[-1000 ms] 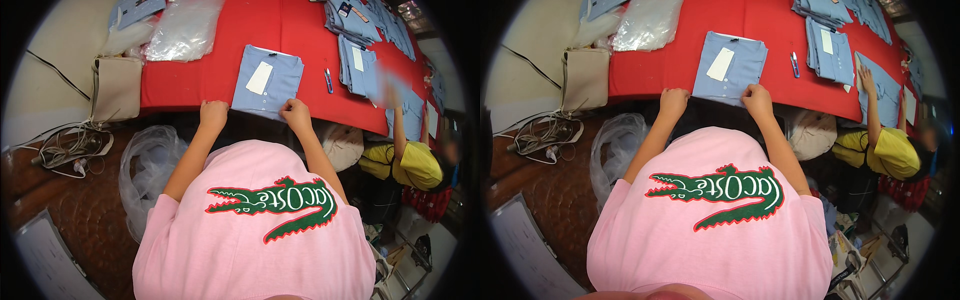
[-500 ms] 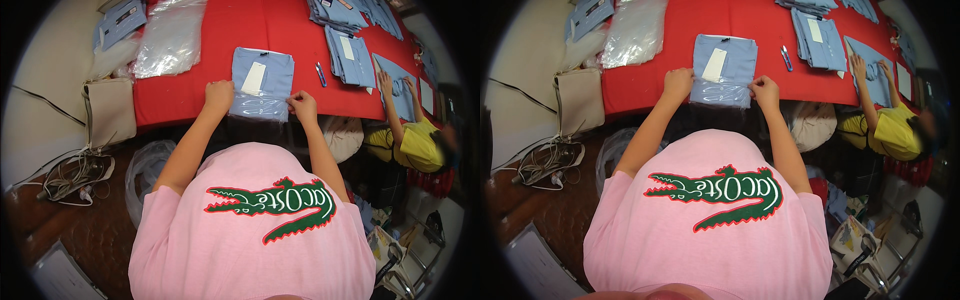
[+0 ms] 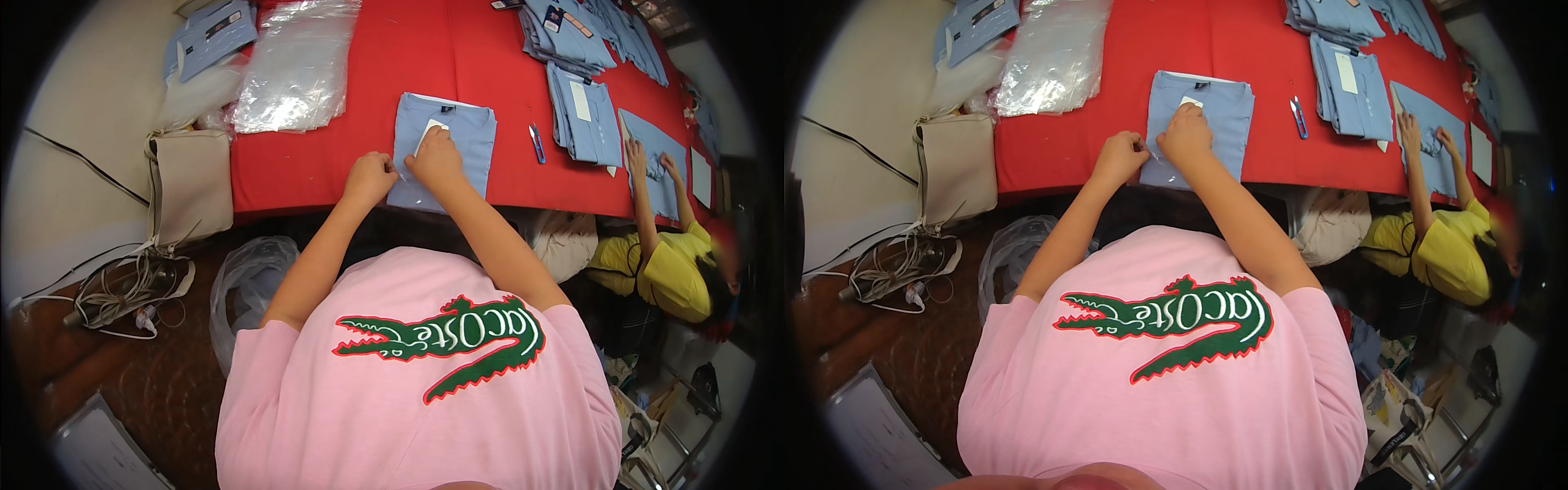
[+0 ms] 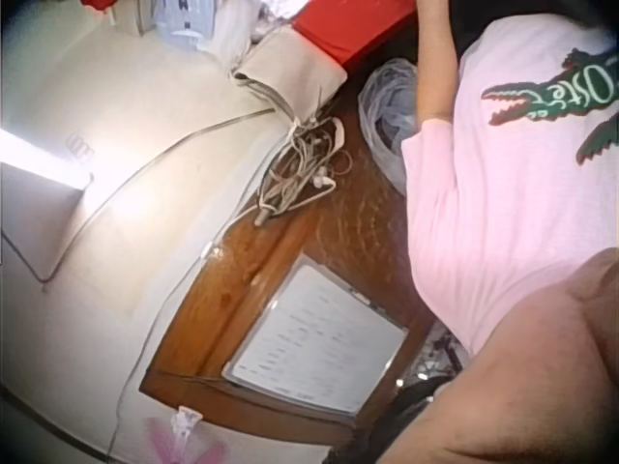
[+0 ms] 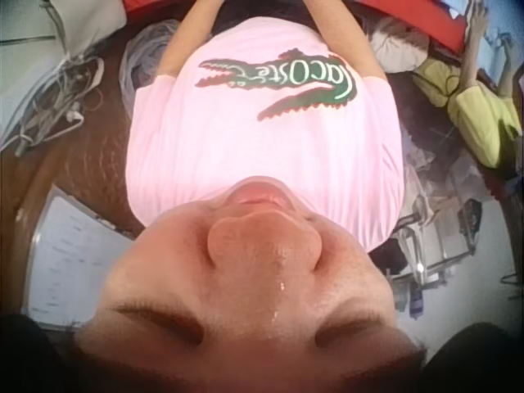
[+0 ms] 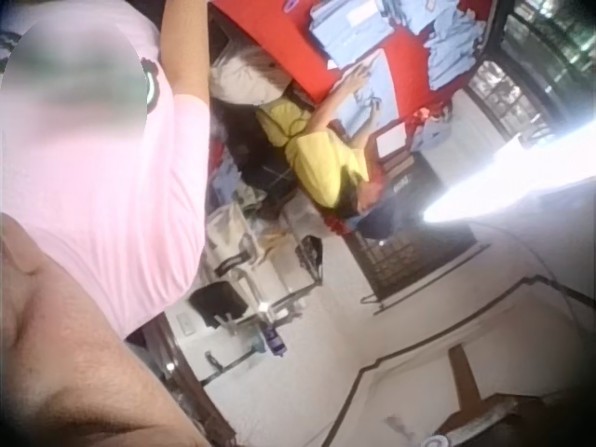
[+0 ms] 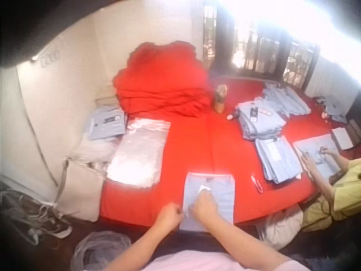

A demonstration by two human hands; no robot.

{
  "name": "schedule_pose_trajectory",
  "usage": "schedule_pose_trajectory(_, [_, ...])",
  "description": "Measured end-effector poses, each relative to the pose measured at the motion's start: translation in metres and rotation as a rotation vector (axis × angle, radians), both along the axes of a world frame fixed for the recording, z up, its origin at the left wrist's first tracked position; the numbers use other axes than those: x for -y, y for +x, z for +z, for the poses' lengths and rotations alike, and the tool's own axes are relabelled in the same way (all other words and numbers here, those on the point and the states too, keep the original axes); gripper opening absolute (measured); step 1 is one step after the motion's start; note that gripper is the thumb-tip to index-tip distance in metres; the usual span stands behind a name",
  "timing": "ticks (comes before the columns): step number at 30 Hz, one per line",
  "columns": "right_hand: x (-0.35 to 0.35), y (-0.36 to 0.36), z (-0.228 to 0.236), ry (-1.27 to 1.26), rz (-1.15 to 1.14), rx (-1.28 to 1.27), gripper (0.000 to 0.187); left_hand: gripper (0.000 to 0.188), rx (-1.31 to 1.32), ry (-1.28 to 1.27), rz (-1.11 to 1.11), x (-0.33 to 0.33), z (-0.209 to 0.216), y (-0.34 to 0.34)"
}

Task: The person picks up folded shirts, places them inside clear plastic bags, and seals the bags by hand. They use small shears to trim threads or tags on the shirts before finishing the packaging and stacking the items.

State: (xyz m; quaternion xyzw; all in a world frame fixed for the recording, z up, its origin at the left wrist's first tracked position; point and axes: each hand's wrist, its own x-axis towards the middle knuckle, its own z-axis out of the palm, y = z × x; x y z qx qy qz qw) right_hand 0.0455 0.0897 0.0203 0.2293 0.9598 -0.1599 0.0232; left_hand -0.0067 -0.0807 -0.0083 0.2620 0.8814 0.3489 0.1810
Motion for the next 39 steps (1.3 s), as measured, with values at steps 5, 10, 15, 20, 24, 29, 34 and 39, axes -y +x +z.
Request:
schedule_pose_trajectory(5, [-0.028, 0.003, -0.015, -0.129, -0.067, -0.031, 0.061, 0.015, 0.077, 0.103, 0.000, 0.006, 0.002, 0.006])
schedule_pose_trajectory(10, [-0.081, 0.083, 0.007, -0.612, -0.265, -0.114, 0.061, 0.016, 0.166, 0.171, -0.065, 0.014, 0.010, 0.003])
schedule_pose_trajectory(15, [-0.078, 0.153, 0.048, -0.490, 0.076, -0.054, 0.062, 0.017, 0.189, 0.153, -0.145, 0.026, 0.022, 0.001])
schedule_pose_trajectory(20, [-0.047, 0.182, 0.029, -0.231, 0.145, -0.133, 0.035, 0.017, 0.261, 0.156, -0.143, 0.021, 0.020, 0.001])
schedule_pose_trajectory(24, [-0.058, 0.200, 0.000, -0.244, 0.038, -0.181, 0.015, 0.016, 0.185, 0.139, -0.199, 0.020, 0.019, 0.007])
schedule_pose_trajectory(29, [-0.083, 0.201, 0.002, -0.252, -0.038, -0.212, 0.006, 0.015, 0.062, 0.057, -0.239, 0.013, 0.020, 0.027])
schedule_pose_trajectory(34, [-0.103, 0.166, 0.018, -0.245, 0.062, -0.230, 0.006, 0.014, 0.020, 0.062, -0.145, 0.011, 0.021, 0.033])
schedule_pose_trajectory(39, [-0.116, 0.138, 0.032, -0.202, 0.181, -0.198, 0.009, 0.009, 0.021, 0.085, -0.118, 0.027, 0.014, 0.027])
